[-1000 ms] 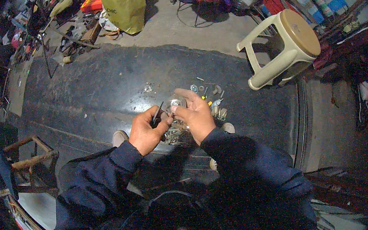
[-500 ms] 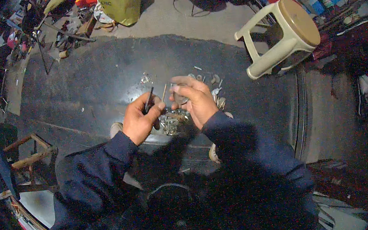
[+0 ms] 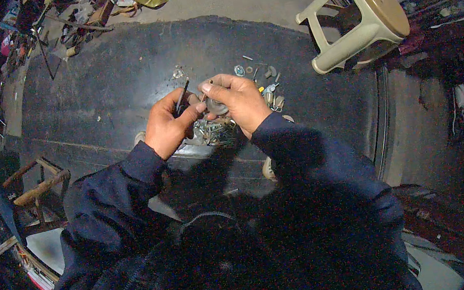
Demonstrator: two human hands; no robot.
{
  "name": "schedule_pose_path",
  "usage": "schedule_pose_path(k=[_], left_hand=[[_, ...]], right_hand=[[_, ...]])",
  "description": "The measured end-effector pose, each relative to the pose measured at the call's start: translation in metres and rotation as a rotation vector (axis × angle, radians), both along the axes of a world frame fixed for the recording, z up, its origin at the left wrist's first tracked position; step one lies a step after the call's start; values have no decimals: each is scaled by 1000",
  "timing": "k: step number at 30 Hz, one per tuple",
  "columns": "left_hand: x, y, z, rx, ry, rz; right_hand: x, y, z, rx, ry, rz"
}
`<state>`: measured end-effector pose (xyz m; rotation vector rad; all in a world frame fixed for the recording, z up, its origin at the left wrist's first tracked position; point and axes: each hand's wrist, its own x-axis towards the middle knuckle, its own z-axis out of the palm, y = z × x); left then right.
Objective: The person assembles small metal components by hand, inserting a pin into a circular part and using a flat metal tool to adjust it. They then pick up and examine a long metal rod before placing it down.
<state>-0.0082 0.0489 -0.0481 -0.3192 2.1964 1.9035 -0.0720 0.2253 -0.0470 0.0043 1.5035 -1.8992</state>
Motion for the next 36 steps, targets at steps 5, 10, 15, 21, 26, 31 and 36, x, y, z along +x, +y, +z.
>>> schedule_pose_path(k=[5, 10, 15, 21, 26, 31, 36], left_hand=[[0, 1, -1, 60, 37, 34], [-3, -3, -5, 102, -12, 64], [-2, -1, -8, 172, 27, 44], [-1, 1, -11, 121, 108, -20], [0, 4, -17, 117, 144, -19], [-2, -1, -13, -52, 135, -80], [-3, -4, -9, -80, 144, -43]], right_hand=[[0, 3, -2, 30, -35, -43], [0, 5, -5, 40, -105, -34], [-1, 6, -2, -69, -210, -42], [1, 6, 2, -165, -286, -30], [0, 5, 2, -142, -294, 16], [1, 6, 3, -115, -259, 49], [-1, 8, 1, -68, -229, 32]])
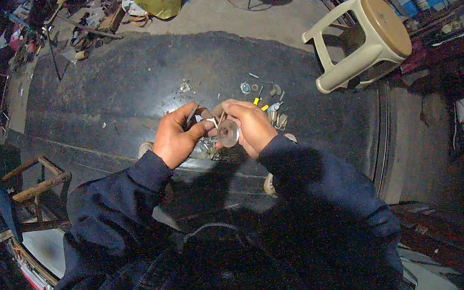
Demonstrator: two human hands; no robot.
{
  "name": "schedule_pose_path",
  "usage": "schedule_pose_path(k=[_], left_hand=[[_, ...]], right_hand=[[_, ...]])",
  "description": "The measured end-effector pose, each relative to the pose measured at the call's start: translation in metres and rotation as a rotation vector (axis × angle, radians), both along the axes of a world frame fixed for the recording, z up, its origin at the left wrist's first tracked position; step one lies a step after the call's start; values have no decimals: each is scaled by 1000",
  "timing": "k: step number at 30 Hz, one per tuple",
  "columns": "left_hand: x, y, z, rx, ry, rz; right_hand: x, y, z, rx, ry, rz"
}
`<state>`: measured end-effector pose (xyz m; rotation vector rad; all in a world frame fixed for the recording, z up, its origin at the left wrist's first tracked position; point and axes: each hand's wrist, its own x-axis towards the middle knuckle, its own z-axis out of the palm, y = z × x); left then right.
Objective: The person assembles small metal components by hand, inserting a pin into a circular part and using a flat metal tool to adjust it. They then pick up and examine a long metal rod before placing it down.
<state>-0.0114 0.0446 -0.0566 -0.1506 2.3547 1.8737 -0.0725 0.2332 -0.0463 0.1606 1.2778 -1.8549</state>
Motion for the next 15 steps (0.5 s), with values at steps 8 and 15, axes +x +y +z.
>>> schedule_pose_path(k=[8, 15], left_hand=[[-5, -7, -10, -47, -5, 92], [-3, -3, 0, -78, 31, 86]], right_hand=[[0, 0, -2, 45, 20, -180], [2, -4, -1, -31, -40, -111]])
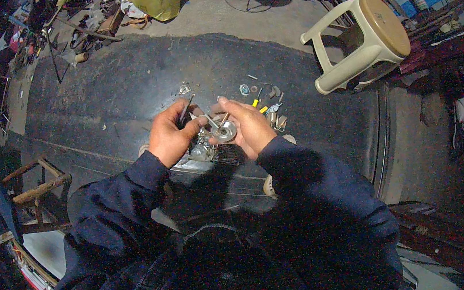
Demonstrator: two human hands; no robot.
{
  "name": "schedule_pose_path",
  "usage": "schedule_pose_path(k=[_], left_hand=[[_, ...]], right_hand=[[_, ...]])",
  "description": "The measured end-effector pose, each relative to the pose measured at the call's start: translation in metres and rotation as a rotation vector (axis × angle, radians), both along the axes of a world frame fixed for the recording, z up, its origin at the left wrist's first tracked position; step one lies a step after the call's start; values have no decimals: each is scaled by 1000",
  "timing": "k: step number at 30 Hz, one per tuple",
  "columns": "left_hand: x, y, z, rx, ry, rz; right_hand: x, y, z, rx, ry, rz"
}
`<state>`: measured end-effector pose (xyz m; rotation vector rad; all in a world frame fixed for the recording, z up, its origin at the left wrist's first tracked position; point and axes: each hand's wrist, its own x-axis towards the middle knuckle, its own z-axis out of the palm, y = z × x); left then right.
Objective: The person assembles small metal components by hand, inserting a pin into a circular part and using a flat metal tool to adjust it. They then pick up and examine a long metal rod before placing it down.
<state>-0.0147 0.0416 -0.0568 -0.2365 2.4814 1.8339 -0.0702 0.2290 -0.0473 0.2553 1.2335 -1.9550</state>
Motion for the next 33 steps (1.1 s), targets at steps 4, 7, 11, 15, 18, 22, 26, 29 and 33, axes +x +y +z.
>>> schedule_pose_path(k=[4, 7, 11, 15, 18, 22, 26, 29, 33], left_hand=[[1, 2, 4, 95, -42, -49], [0, 2, 4, 106, -45, -78], [-3, 1, 5, 172, 24, -15], [-10, -13, 15, 403, -74, 64], [-12, -24, 27, 636, -95, 119], [-13, -37, 48, 698, -58, 182], [-4, -51, 74, 745, 51, 240], [4, -64, 94, 755, 178, 210], [6, -81, 112, 742, 297, 157]], right_hand=[[1, 0, -3, -9, 59, 120], [0, 2, -3, 9, 97, 147], [0, 2, -4, 38, 149, 81], [0, 5, -7, 51, 131, 82], [0, 8, -9, 74, 148, 113], [2, 8, -11, 135, 182, 171], [5, 11, -17, 184, 177, 194], [7, 18, -30, 219, 213, 205], [13, 29, -60, 314, 331, 191]])
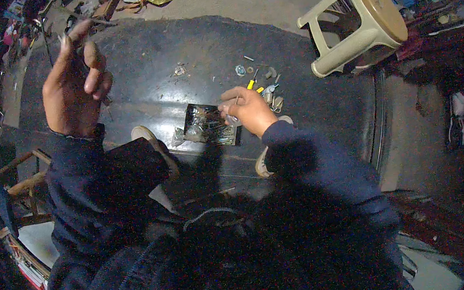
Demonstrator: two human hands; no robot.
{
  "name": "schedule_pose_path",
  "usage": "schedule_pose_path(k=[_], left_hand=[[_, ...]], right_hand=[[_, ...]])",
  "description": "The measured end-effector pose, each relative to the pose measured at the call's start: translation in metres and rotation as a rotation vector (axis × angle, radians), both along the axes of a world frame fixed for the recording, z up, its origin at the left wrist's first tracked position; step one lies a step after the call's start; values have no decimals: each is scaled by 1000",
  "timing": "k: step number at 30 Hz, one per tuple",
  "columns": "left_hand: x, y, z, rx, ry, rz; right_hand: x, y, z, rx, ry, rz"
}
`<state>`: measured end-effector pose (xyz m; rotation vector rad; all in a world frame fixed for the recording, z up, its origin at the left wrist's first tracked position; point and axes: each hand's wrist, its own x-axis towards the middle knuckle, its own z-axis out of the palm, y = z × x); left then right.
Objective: The person assembles small metal components by hand, inserting a pin into a circular part and using a flat metal tool to adjust it. They then pick up and examine a long metal rod before placing it down.
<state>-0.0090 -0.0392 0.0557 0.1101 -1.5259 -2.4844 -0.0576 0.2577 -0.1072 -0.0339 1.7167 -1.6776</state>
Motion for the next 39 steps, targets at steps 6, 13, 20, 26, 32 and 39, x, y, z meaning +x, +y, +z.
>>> schedule_pose_path(k=[6, 13, 20, 26, 32, 39], left_hand=[[-5, -17, 15, 18, 119, -6], [-6, -32, 28, 112, 191, -62], [-7, -45, 30, 198, 249, -117], [-11, -43, 27, 195, 230, -93], [-15, -41, 28, 64, 190, 66], [-12, -81, 15, 109, 286, -232]], right_hand=[[15, 0, -47, 392, 452, 129], [31, -6, -90, 497, 596, 352], [36, 0, -113, 618, 676, 421], [18, 20, -114, 682, 720, 309], [15, 32, -126, 778, 523, 432], [35, 32, -157, 763, 526, 519]])
